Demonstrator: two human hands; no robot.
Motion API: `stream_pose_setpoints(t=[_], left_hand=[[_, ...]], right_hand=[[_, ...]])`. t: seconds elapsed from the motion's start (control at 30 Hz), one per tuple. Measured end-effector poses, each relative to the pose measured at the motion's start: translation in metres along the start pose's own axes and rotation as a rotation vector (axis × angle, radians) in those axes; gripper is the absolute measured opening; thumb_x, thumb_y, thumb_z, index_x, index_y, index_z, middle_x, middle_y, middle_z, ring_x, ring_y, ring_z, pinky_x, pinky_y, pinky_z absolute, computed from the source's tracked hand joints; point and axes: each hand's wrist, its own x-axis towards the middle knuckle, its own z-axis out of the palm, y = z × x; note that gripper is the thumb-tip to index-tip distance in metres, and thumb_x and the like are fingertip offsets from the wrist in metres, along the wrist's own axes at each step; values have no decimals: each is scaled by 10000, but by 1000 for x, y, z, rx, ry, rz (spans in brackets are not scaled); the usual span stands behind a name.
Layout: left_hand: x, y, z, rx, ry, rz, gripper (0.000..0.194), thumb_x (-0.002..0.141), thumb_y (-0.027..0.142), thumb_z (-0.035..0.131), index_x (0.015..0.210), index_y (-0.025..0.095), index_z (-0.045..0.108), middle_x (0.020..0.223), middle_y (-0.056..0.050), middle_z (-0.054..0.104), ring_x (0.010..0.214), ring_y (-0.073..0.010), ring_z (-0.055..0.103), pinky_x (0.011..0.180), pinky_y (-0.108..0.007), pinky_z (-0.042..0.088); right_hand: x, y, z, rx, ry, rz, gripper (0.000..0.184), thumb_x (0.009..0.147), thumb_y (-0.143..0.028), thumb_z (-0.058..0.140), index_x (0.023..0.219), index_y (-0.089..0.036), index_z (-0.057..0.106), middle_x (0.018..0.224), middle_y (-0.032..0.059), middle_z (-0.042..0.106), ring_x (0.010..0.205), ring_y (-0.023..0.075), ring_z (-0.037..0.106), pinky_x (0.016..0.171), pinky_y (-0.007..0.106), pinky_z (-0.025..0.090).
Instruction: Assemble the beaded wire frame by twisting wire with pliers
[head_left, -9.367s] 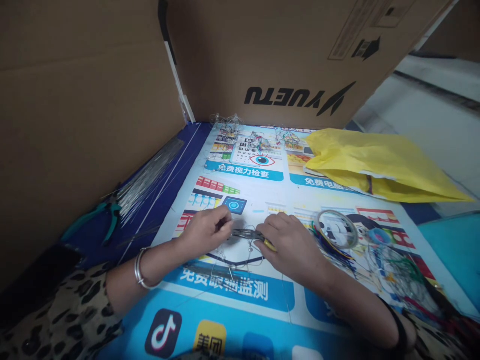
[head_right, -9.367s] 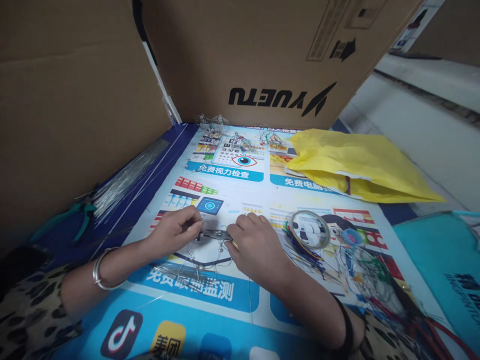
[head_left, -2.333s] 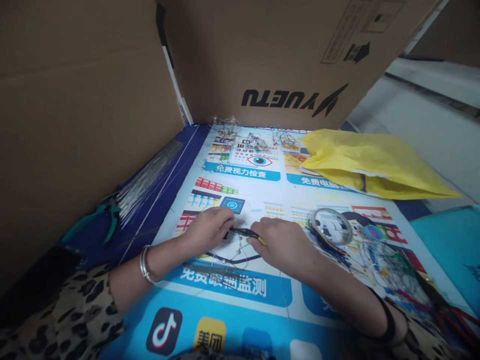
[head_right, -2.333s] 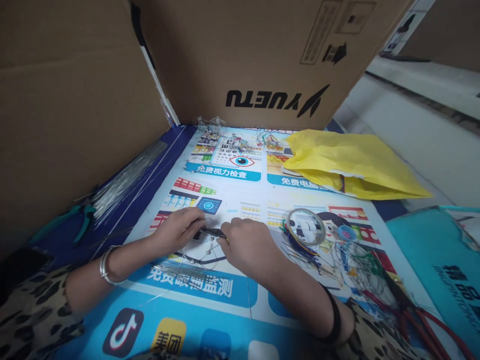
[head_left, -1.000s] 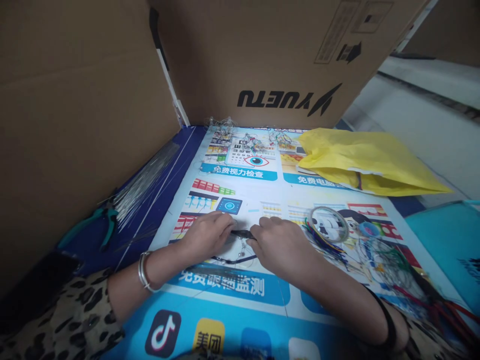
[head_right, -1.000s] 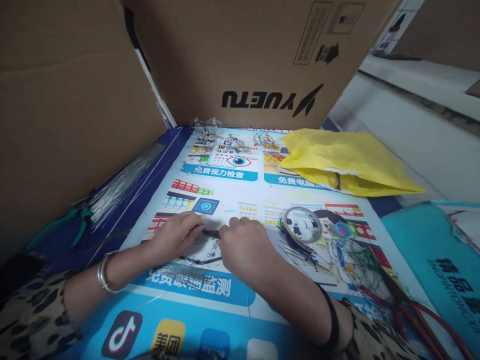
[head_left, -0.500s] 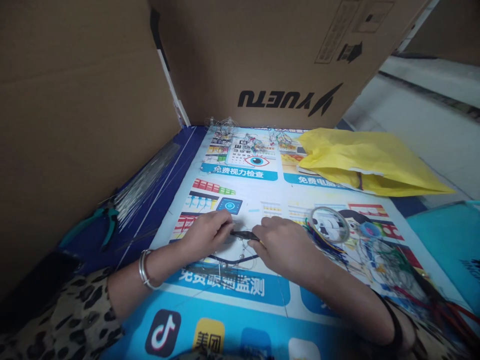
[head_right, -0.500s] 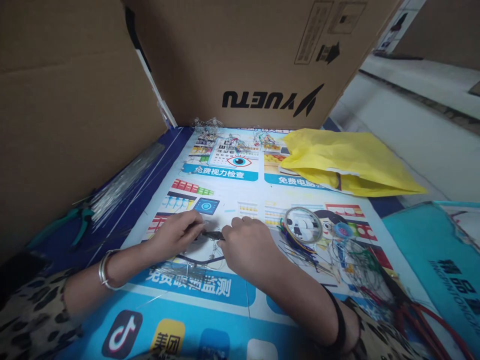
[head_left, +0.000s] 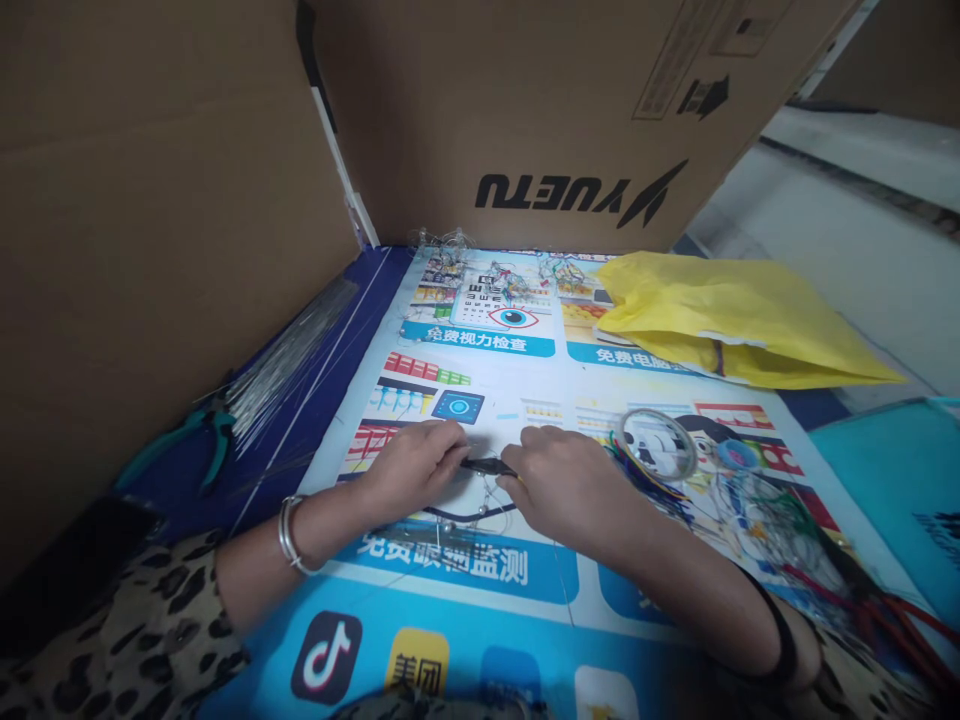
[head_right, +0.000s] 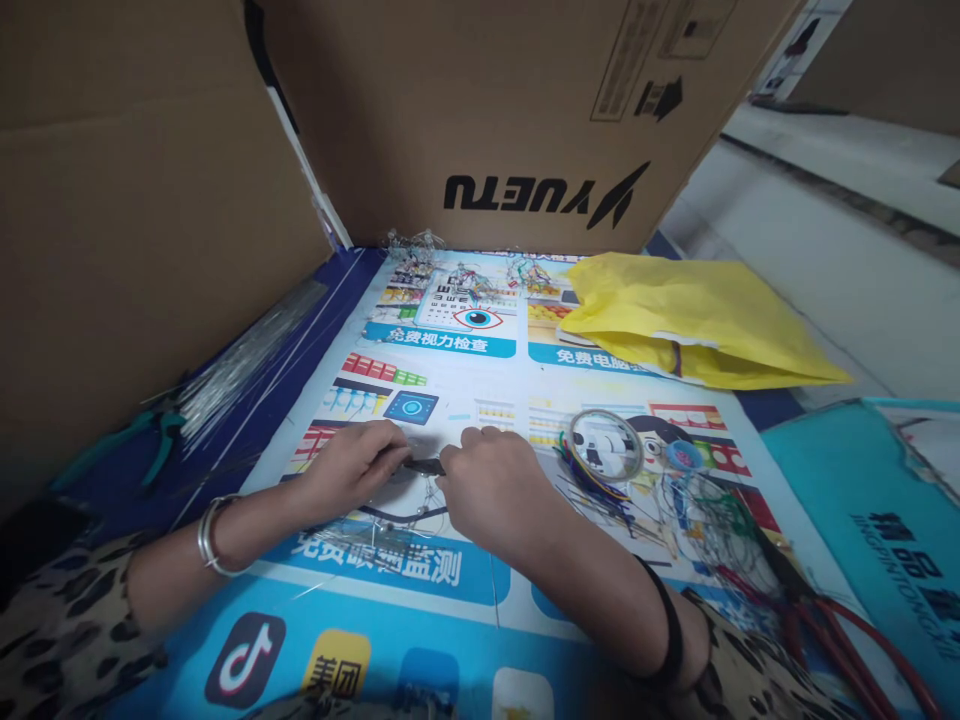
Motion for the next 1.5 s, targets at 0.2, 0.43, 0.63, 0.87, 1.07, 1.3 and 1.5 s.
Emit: stream_pose_setpoints(t=[0.2,0.43,0.63,0.87,1.07,1.3,1.5], left_hand=[[-1,-1,2,16,-9,26,121,889,193,409,801,173,490,691,-4,558,638,-128,515,580,-247,372],[0,0,2,25,-25,-15,132,891,203,405,788,174,481,684,-3,555,633,-133,517,577,-245,366],[1,2,0,14,-50,-60,144,891,204,398,770,180,473,673,2,545,629,-134,515,576,-240,362],[4,3,-2,-51,-76,-94,130,886,199,405,771,184,463,673,11,545,632,-132,517,581,-240,357],[5,0,-5,-138,-87,-165,103,860,192,447,759,181,464,658,34,530,607,-105,496,564,-215,342],[3,-6,-7,-222,-60,-192,130,873,232,437,761,177,472,641,44,518,588,-89,475,561,-207,339],[3,-3,-9,-207,-63,-185,135,865,230,439,745,176,469,638,44,515,586,-89,472,562,-206,336]], right_hand=[[0,-1,5,-11,31,-14,194,853,-306,467,804,-192,616,782,54,607,725,175,550,582,280,306],[-3,-3,12,-11,63,-19,183,863,-289,462,807,-193,607,785,52,607,710,178,539,573,287,286],[-10,-7,24,-74,111,-32,130,860,-216,466,823,-182,587,786,65,598,713,184,511,564,292,263],[-17,-10,44,-166,265,-50,116,862,-153,451,885,-168,563,800,61,572,735,198,475,574,311,241],[-18,-6,43,-122,257,-48,95,862,-179,472,874,-184,566,802,50,575,739,197,468,594,317,240],[-19,-4,39,-89,253,-20,97,847,-197,496,846,-184,592,789,59,577,735,195,462,607,317,236],[-17,-3,41,-94,308,-9,74,828,-235,530,814,-194,589,767,52,563,732,200,451,618,325,224]])
